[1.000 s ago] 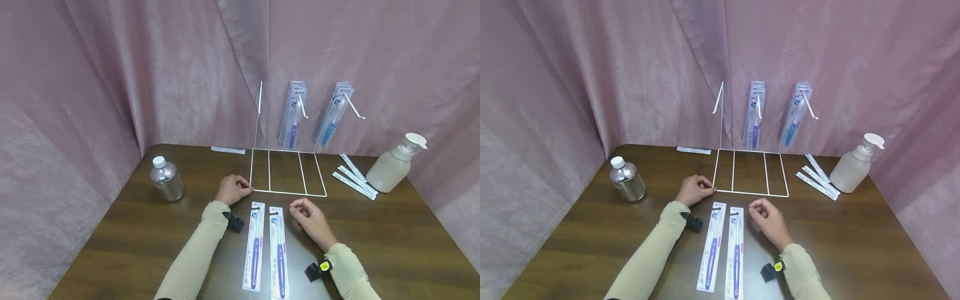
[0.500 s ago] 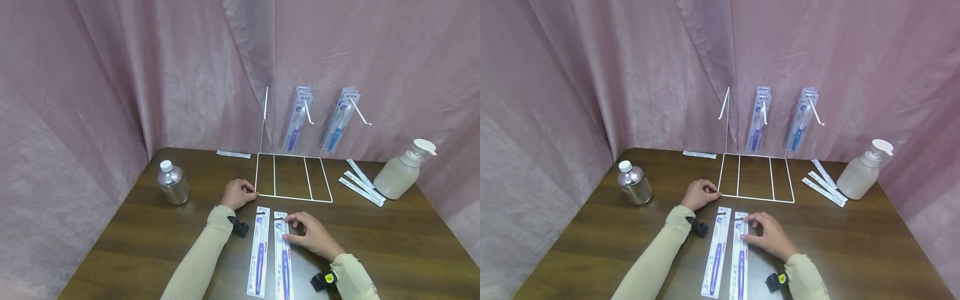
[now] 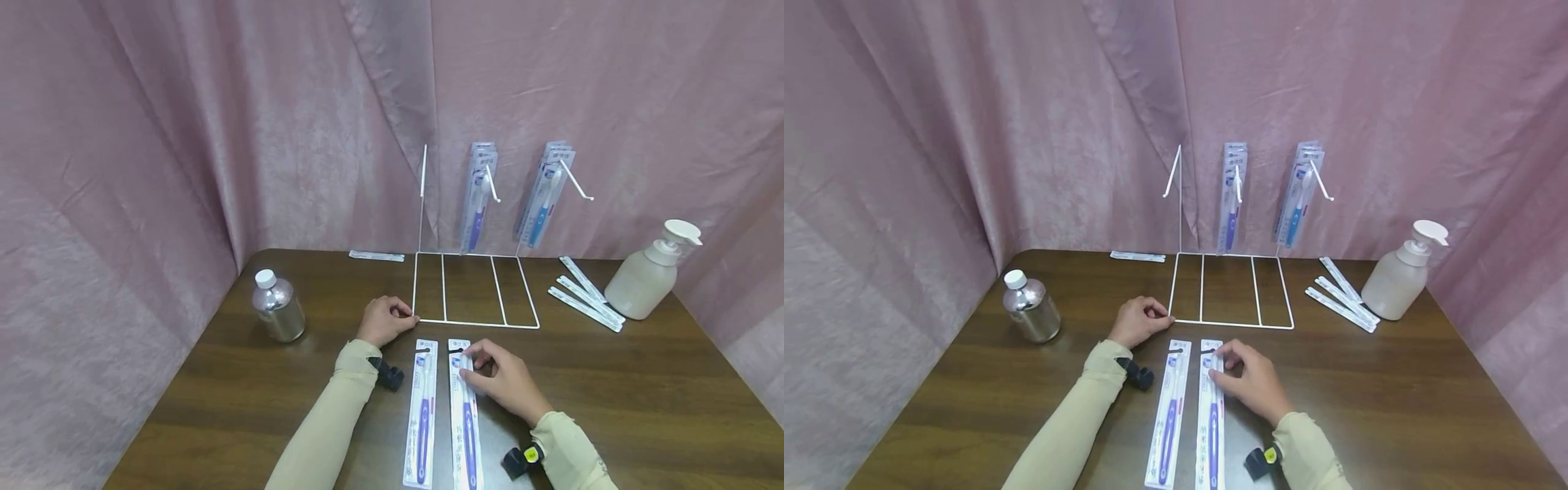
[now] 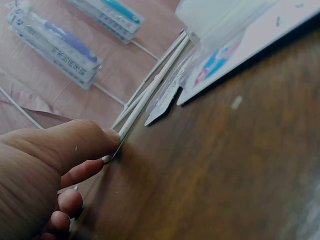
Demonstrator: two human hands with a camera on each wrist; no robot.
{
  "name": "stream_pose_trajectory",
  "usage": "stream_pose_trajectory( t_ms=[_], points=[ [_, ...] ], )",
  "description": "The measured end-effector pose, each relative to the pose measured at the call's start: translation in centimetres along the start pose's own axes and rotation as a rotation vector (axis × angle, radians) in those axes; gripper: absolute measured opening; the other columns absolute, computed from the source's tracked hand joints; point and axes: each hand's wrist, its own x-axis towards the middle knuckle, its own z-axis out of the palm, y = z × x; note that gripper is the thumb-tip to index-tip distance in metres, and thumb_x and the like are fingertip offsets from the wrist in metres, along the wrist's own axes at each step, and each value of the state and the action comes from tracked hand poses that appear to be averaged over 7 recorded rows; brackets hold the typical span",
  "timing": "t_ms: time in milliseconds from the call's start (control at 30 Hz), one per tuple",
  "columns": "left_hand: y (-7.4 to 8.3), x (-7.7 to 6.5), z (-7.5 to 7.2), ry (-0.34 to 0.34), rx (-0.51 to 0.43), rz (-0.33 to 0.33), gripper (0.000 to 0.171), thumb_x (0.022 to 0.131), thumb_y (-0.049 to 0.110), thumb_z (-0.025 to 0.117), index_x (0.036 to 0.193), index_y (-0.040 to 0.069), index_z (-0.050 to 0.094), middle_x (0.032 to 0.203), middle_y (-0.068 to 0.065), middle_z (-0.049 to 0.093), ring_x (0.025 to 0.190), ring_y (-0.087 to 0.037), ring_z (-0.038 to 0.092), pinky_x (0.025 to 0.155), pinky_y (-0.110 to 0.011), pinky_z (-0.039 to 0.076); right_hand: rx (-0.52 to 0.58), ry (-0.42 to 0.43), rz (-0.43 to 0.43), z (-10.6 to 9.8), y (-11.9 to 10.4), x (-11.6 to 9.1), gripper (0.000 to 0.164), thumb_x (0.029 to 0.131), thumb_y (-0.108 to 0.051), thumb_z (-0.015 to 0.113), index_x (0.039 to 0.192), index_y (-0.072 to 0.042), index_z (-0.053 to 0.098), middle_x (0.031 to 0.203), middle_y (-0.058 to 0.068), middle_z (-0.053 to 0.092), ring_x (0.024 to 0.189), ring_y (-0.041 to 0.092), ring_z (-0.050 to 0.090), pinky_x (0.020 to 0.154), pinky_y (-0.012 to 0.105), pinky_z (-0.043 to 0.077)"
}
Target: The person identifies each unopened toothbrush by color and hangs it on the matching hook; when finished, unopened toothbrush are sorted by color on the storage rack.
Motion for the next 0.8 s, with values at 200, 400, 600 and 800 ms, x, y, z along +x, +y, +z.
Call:
stream_pose_trajectory(
  t_ms=[200,400,600,800],
  points=[
    [0.0,0.1,-0.1,0.017,-0.001,0.007,0.018,0.08,0.03,0.092,0.081,0.018,0.079,0.075,0.004,0.055,0.073,-0.013,0.051,0.072,-0.033,0.043,0.09,0.019,0.033,-0.4,0.0,0.4,0.032,0.09,-0.021,0.085,0.118,-0.016,0.07,0.073,-0.005,0.067,0.06,0.01,0.056,0.056,0.026,0.043],
    [0.2,0.3,0.1,0.015,-0.01,0.008,0.018,0.08,0.031,0.091,0.081,0.018,0.079,0.074,0.005,0.056,0.072,-0.011,0.052,0.069,-0.031,0.043,0.022,0.161,-0.087,-3.1,-1.6,1.8,0.033,0.09,-0.016,0.085,0.12,-0.015,0.073,0.073,-0.007,0.067,0.061,0.01,0.057,0.056,0.026,0.047],
    [0.1,0.4,-0.2,0.031,-0.002,-0.003,0.018,0.079,0.031,0.092,0.081,0.018,0.078,0.074,0.005,0.056,0.071,-0.011,0.052,0.069,-0.03,0.043,-0.103,0.467,-0.307,-7.1,-6.1,3.8,0.04,0.087,-0.01,0.086,0.125,-0.021,0.076,0.076,-0.007,0.067,0.055,0.009,0.048,0.05,0.021,0.038],
    [0.0,0.0,0.0,0.015,0.002,0.001,0.019,0.08,0.033,0.091,0.081,0.02,0.078,0.072,0.007,0.056,0.073,-0.011,0.052,0.07,-0.031,0.043,-0.041,0.738,-0.416,-9.4,-10.3,5.0,0.045,0.088,-0.007,0.086,0.13,-0.021,0.077,0.086,0.004,0.071,0.055,0.004,0.042,0.051,0.015,0.033]
  ],
)
